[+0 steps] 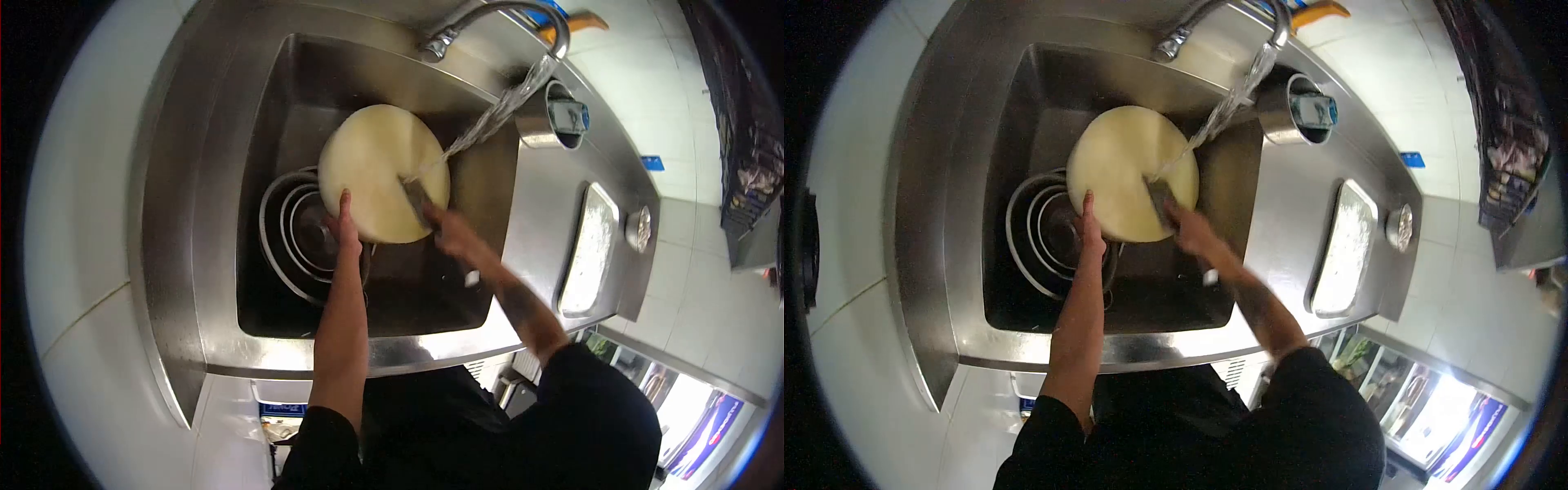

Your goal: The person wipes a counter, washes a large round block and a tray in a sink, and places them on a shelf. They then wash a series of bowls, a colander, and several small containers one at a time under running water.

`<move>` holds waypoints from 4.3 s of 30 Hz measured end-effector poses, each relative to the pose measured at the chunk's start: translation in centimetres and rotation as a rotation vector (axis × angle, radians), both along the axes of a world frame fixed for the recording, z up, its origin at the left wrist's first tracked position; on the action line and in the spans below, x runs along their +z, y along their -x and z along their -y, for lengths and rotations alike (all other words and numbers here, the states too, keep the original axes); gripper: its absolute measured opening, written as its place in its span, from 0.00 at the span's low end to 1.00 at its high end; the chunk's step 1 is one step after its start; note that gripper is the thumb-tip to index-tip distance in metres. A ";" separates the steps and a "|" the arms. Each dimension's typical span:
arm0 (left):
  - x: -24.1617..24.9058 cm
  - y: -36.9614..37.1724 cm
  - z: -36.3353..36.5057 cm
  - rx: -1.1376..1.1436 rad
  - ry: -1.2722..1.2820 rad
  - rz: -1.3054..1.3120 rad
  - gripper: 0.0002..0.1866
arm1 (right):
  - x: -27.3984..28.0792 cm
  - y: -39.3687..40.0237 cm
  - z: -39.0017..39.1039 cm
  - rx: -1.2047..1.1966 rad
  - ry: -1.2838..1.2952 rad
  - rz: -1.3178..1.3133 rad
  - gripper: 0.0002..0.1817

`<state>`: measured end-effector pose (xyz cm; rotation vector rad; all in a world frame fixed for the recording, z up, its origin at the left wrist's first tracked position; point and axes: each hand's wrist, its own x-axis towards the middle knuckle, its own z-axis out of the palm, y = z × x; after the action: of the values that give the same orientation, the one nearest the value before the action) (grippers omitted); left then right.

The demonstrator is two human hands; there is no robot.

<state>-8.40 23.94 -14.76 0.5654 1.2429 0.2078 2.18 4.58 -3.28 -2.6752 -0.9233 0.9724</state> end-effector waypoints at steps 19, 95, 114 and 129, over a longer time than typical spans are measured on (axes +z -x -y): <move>-7.0 2.9 0.4 0.127 0.242 0.403 0.41 | 7.2 7.6 0.1 0.096 0.023 -0.212 0.40; -0.4 0.8 -2.0 -0.204 -0.079 0.163 0.44 | 4.6 10.2 0.3 0.000 0.008 -0.124 0.36; 7.0 -6.2 0.7 -0.282 -1.153 0.091 0.12 | 12.3 6.1 1.7 -0.129 0.039 0.157 0.38; 11.2 -16.6 5.4 -0.696 -0.539 0.397 0.09 | 28.2 -16.0 19.3 -0.148 -0.415 0.547 0.18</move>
<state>8.24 18.55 -3.55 1.3175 0.5412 0.0553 18.15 -14.70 24.94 -2.6131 -0.8703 -0.0067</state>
